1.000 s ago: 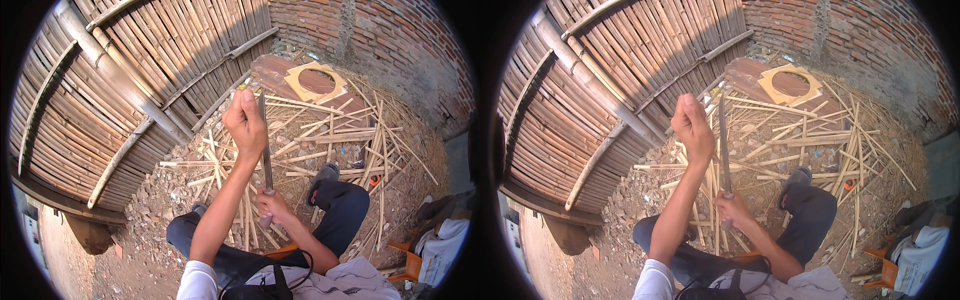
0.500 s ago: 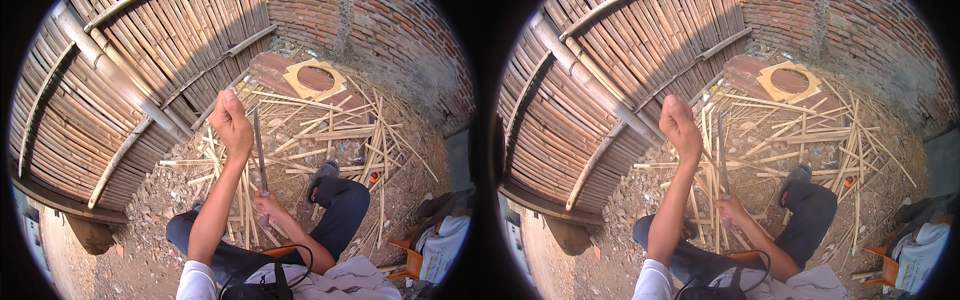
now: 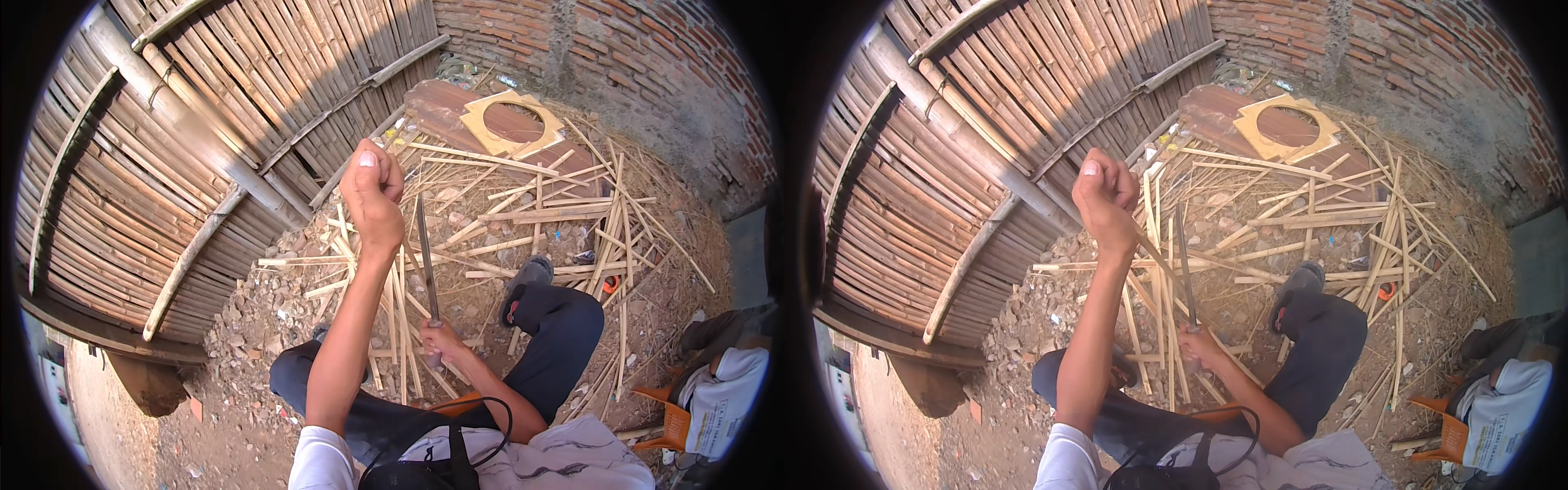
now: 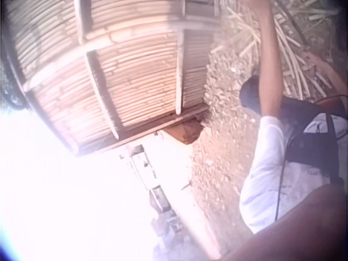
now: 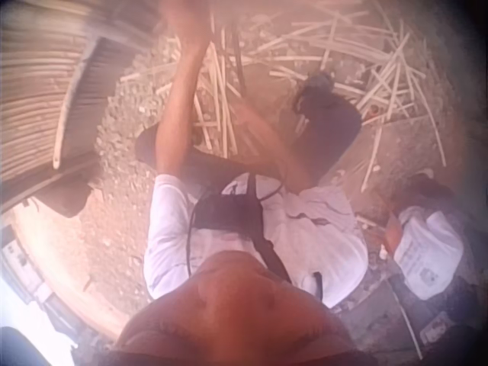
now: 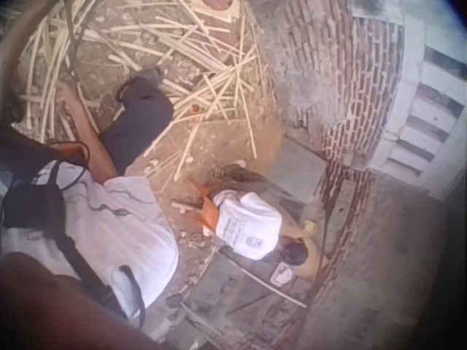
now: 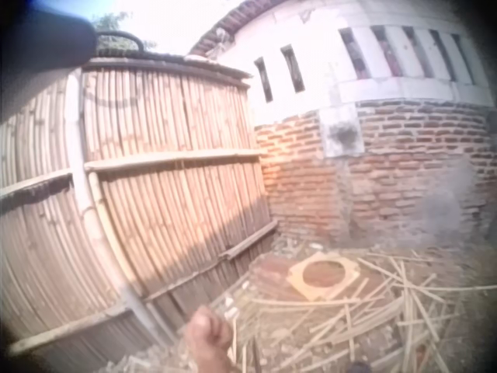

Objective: The person sits on the ground and uses a large knife to split long bamboo strips into thinner slats. They hold the bamboo with one hand and strike it with the knife to separate the layers, repeating the process for multiple pieces.

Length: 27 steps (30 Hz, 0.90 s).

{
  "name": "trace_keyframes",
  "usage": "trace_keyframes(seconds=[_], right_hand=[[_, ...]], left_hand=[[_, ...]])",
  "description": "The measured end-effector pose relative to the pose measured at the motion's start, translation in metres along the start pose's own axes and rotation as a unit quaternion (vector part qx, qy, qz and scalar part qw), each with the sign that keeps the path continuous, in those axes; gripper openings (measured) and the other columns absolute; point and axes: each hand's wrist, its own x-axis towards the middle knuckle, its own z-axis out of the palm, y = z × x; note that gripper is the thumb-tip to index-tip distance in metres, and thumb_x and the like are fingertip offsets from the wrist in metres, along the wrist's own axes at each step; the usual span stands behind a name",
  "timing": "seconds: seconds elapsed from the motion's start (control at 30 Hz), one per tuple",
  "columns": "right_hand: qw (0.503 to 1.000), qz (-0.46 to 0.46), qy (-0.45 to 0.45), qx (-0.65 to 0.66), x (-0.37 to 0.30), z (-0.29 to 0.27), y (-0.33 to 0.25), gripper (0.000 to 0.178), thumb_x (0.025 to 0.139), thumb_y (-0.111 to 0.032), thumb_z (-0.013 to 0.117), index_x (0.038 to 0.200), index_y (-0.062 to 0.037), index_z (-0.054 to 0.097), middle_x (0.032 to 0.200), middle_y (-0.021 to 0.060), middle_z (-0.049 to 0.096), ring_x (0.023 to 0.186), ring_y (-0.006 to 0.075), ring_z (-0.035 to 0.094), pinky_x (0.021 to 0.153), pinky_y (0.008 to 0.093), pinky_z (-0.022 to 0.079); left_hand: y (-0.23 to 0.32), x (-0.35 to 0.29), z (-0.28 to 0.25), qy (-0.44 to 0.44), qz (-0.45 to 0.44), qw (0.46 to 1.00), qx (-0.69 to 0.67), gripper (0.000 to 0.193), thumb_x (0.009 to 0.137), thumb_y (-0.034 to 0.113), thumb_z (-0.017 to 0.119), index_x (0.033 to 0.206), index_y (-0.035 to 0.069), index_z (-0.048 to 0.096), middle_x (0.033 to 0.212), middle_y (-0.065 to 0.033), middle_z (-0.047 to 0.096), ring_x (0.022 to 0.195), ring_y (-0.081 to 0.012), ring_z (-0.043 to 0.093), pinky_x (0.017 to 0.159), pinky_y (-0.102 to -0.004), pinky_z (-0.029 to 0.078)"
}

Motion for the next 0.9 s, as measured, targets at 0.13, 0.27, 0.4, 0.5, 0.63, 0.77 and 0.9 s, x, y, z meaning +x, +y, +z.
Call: trace_keyframes(seconds=[0.13, 0.27, 0.4, 0.5, 0.63, 0.77, 0.9], right_hand=[[0.985, 0.126, 0.050, 0.105, 0.033, -0.067, 0.061, 0.025, 0.087, -0.003, 0.057, 0.069, -0.0154, 0.045, 0.054, -0.0054, 0.033, 0.040, 0.0076, 0.032, 0.043, 0.0287, 0.033], [0.984, 0.135, 0.049, 0.106, 0.036, -0.081, 0.077, 0.023, 0.086, -0.004, 0.058, 0.069, -0.0150, 0.046, 0.055, -0.0057, 0.033, 0.041, 0.0080, 0.033, 0.044, 0.0298, 0.034], [0.991, 0.083, 0.078, 0.072, 0.035, -0.071, 0.068, 0.026, 0.087, -0.006, 0.060, 0.069, -0.0152, 0.045, 0.054, -0.0057, 0.036, 0.041, 0.0078, 0.033, 0.044, 0.0301, 0.034], [0.995, 0.048, 0.086, 0.026, 0.028, -0.054, 0.052, 0.028, 0.089, -0.007, 0.061, 0.069, -0.0157, 0.044, 0.054, -0.0060, 0.037, 0.041, 0.0075, 0.034, 0.043, 0.0300, 0.034], [0.997, 0.011, 0.073, 0.035, 0.021, -0.048, 0.039, 0.029, 0.089, -0.005, 0.061, 0.069, -0.0158, 0.043, 0.054, -0.0062, 0.038, 0.040, 0.0071, 0.034, 0.042, 0.0300, 0.033], [0.994, 0.007, 0.095, 0.045, 0.011, -0.044, 0.029, 0.028, 0.088, -0.003, 0.061, 0.070, -0.0152, 0.044, 0.054, -0.0060, 0.038, 0.041, 0.0075, 0.035, 0.042, 0.0299, 0.033], [0.991, -0.009, 0.122, 0.048, 0.013, -0.050, 0.027, 0.023, 0.088, -0.003, 0.064, 0.072, -0.0126, 0.049, 0.053, -0.0054, 0.039, 0.040, 0.0084, 0.037, 0.041, 0.0300, 0.033]], left_hand=[[-0.001, -0.001, 0.009, -0.021, -0.005, 1.000, 0.001, 0.043, 0.104, 0.044, 0.038, 0.075, 0.013, 0.031, 0.055, 0.0015, 0.030, 0.050, -0.0083, 0.022, 0.046, -0.0277, 0.018], [0.002, -0.003, 0.005, -0.031, -0.004, 0.999, -0.025, 0.043, 0.108, 0.038, 0.037, 0.074, 0.013, 0.032, 0.057, 0.0029, 0.030, 0.052, -0.0066, 0.024, 0.047, -0.0272, 0.017], [0.001, 0.002, 0.008, 0.017, -0.027, 0.999, 0.042, 0.044, 0.111, 0.040, 0.033, 0.078, 0.011, 0.034, 0.063, 0.0020, 0.033, 0.055, -0.0065, 0.026, 0.048, -0.0262, 0.021], [-0.006, 0.004, 0.009, 0.044, 0.009, 0.991, 0.129, 0.043, 0.112, 0.046, 0.031, 0.091, 0.009, 0.041, 0.071, 0.0015, 0.035, 0.059, -0.0053, 0.027, 0.048, -0.0243, 0.023], [-0.005, -0.007, 0.014, -0.074, 0.020, 0.986, 0.147, 0.043, 0.112, 0.042, 0.034, 0.129, 0.003, 0.043, 0.084, -0.0016, 0.041, 0.068, -0.0091, 0.036, 0.058, -0.0252, 0.034], [-0.001, -0.021, 0.019, -0.186, 0.041, 0.949, 0.250, 0.043, 0.109, 0.023, 0.044, 0.142, -0.005, 0.035, 0.100, -0.0152, 0.053, 0.082, -0.0253, 0.054, 0.078, -0.0392, 0.048], [-0.008, -0.036, 0.049, -0.077, 0.107, 0.863, 0.488, 0.040, 0.103, 0.001, 0.048, 0.137, -0.012, 0.031, 0.117, -0.0314, 0.052, 0.104, -0.0451, 0.058, 0.091, -0.0530, 0.047]])
